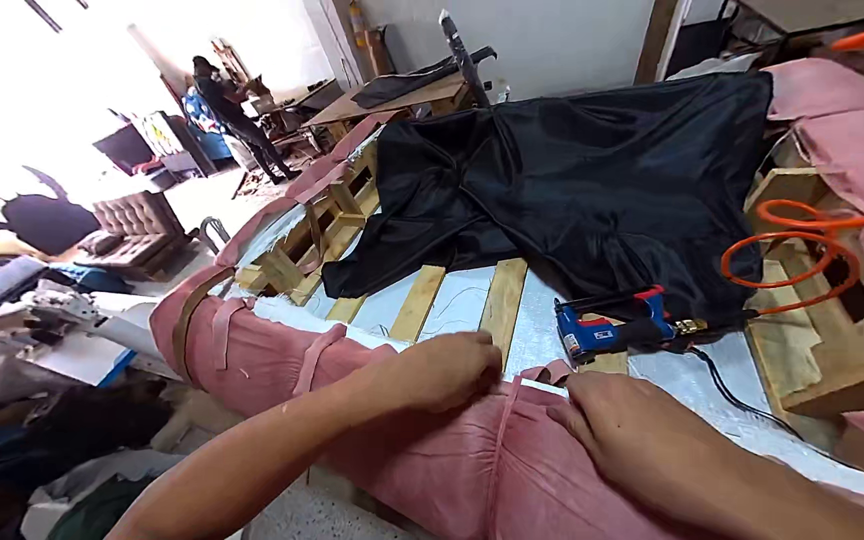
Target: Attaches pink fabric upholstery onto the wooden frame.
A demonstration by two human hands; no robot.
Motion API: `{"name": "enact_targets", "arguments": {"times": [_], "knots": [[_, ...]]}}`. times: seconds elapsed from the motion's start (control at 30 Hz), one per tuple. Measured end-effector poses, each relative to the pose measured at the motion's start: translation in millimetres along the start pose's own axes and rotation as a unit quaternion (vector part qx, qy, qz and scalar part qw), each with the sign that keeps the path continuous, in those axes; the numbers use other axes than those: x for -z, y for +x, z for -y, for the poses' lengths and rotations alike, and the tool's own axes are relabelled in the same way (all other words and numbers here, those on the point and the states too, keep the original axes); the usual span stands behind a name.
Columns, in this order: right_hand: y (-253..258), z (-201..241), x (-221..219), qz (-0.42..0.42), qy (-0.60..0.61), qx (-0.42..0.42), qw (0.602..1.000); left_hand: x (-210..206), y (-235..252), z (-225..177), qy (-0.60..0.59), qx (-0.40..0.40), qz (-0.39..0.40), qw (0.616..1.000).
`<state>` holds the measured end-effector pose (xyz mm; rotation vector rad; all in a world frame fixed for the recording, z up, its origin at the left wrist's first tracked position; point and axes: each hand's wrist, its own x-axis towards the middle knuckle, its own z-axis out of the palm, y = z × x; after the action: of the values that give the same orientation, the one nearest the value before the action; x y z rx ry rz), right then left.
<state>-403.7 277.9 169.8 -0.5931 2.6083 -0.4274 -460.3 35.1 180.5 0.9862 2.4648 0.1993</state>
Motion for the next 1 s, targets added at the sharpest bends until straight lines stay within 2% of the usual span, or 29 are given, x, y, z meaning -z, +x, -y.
{"name": "enact_targets", "arguments": {"times": [0.07,0.17,0.27,0.37,0.43,0.5,0.57,0.7,0.77,0.87,1.0], "knots": [[4.4,0.4,2.8,-0.003,0.049,0.003,0.999,0.0,0.3,1.8,0.000,-0.021,0.014,1.000],[14.0,0.2,19.9,0.045,0.171,-0.010,0.984,1.2,1.9,-1.6,0.030,-0.002,0.016,0.999],[23.9,6.1,28.3,0.100,0.145,-0.024,0.984,-2.4,1.6,-5.3,0.068,0.040,0.014,0.997],[27.1,5.6,32.9,0.154,0.108,-0.024,0.982,0.3,-0.2,-11.1,0.111,0.097,0.051,0.988],[32.1,6.8,34.5,0.194,0.138,-0.030,0.971,0.7,-1.6,-9.4,0.113,0.085,0.062,0.988],[37.8,7.8,29.8,0.191,0.179,-0.031,0.965,1.5,0.0,-7.6,0.099,0.063,0.086,0.989],[41.4,7.1,27.9,0.173,0.212,-0.050,0.960,0.8,0.8,-7.0,0.073,0.055,0.094,0.991],[42.3,1.0,20.7,0.088,0.253,-0.064,0.961,-2.0,-10.8,-4.9,0.018,0.099,0.019,0.995],[42.4,-1.8,11.0,0.027,0.211,-0.022,0.977,-7.4,-16.2,-1.9,0.018,0.101,0.002,0.995],[39.5,-7.1,-2.4,-0.062,0.078,0.058,0.993,-12.4,-11.7,-1.0,0.018,0.072,0.023,0.997],[40.2,-9.2,-17.6,-0.166,-0.010,0.116,0.979,-13.4,-0.8,-3.0,0.057,0.039,0.066,0.995]]}}
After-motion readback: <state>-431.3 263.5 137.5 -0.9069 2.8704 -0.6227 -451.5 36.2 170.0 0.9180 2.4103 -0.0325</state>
